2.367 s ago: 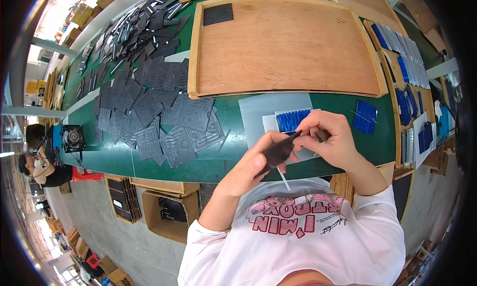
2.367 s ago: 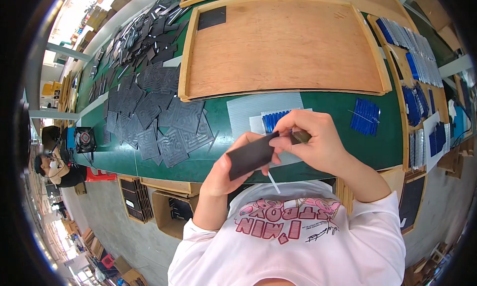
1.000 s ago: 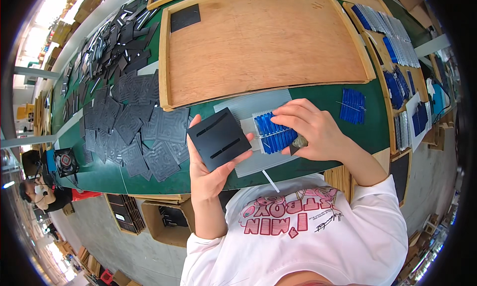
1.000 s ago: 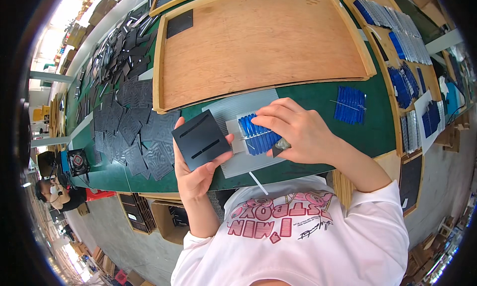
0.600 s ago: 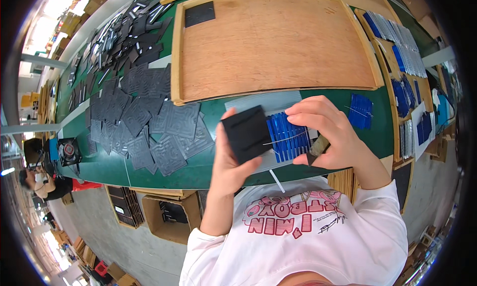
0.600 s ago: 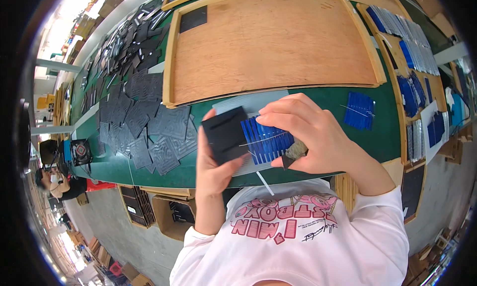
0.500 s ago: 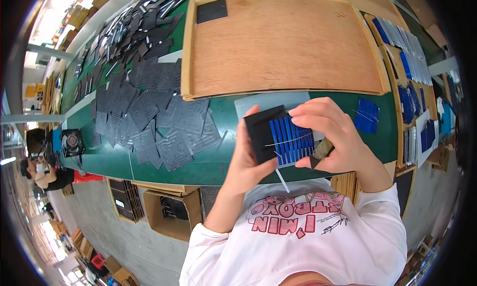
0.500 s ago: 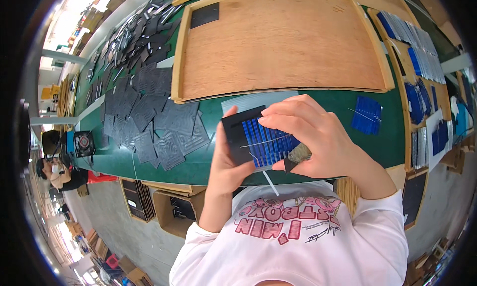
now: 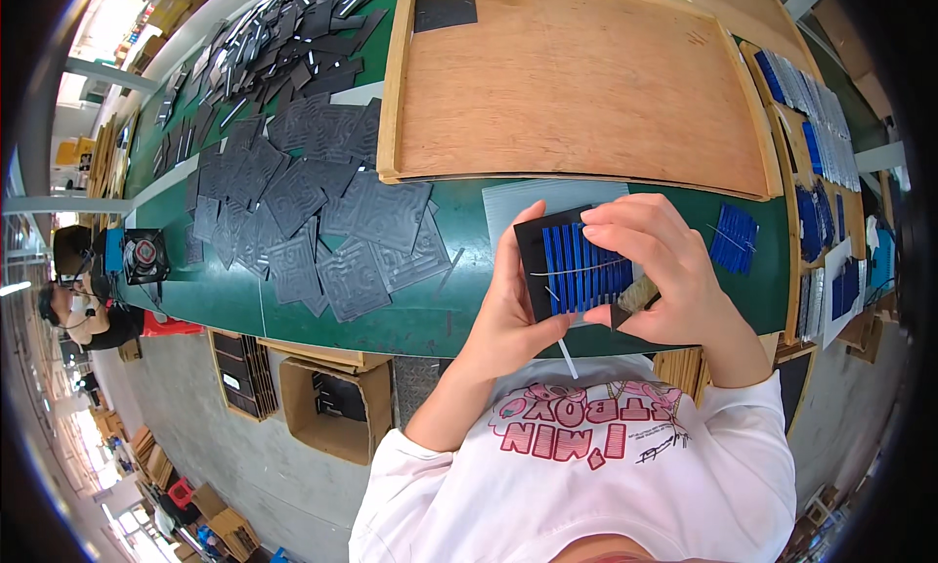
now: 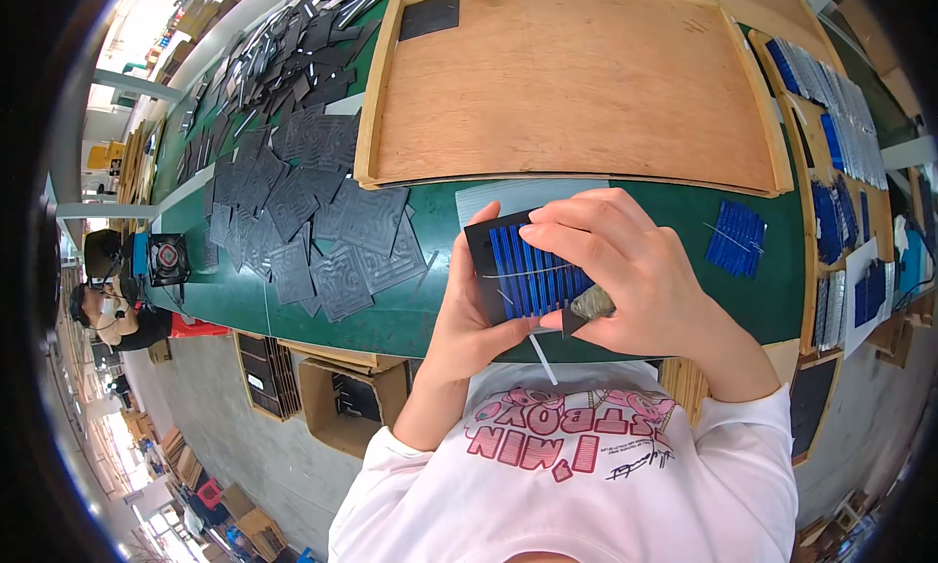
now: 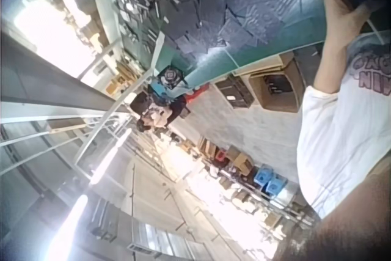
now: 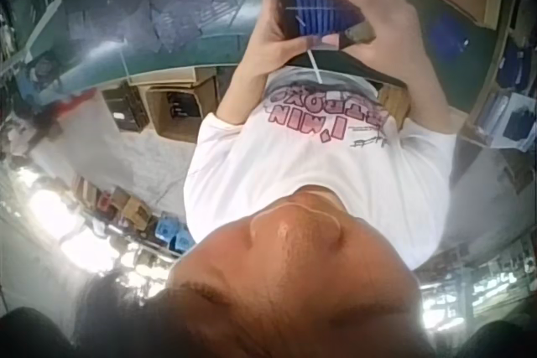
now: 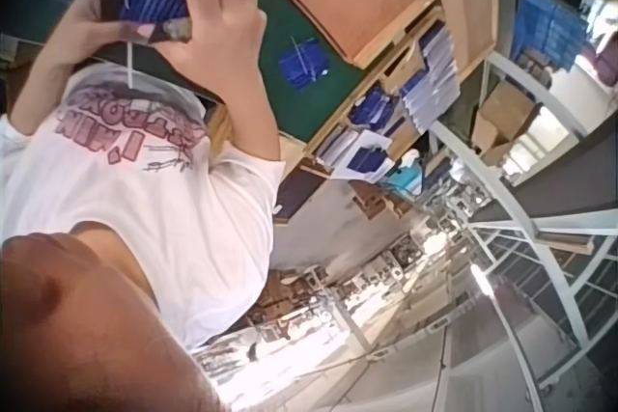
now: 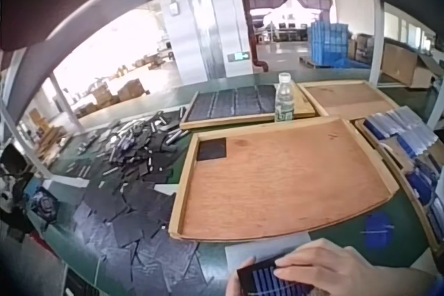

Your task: The person attaches solar cells onto backing plates by hand, places the assembled units into a wooden tray, and moves the wooden tray on the workbench.

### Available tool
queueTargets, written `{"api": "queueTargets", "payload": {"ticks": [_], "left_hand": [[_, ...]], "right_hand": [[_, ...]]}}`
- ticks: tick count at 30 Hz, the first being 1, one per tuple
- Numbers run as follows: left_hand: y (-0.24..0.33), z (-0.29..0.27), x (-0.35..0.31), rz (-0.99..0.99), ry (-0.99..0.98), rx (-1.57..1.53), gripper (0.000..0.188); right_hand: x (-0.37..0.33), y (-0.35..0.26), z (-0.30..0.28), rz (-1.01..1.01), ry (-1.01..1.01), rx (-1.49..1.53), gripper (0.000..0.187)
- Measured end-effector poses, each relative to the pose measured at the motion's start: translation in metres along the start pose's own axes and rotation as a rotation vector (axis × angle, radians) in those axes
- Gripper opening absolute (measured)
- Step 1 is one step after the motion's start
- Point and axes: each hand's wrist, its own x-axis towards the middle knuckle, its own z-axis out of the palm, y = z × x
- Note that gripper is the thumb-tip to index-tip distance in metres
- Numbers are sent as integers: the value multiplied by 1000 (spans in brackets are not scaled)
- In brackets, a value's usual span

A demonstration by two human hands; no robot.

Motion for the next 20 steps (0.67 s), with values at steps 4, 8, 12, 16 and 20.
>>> {"api": "queueTargets", "payload": {"ticks": [4,8,12,16,20], "left_hand": [[-2,-1,0,12,3,-16,104],[-3,-1,1,10,8,-7,105],[-3,0,0,1,1,-44,106],[-1,3,1,-15,26,-35,107],[-1,9,1,-64,84,-207,108]], "right_hand": [[0,-1,0,6,-15,-4,77],[-1,-1,-1,7,-13,-11,77],[1,0,-1,1,-7,-11,77],[2,4,0,-14,-4,41,75],[2,7,0,-14,-31,88,74]]}}
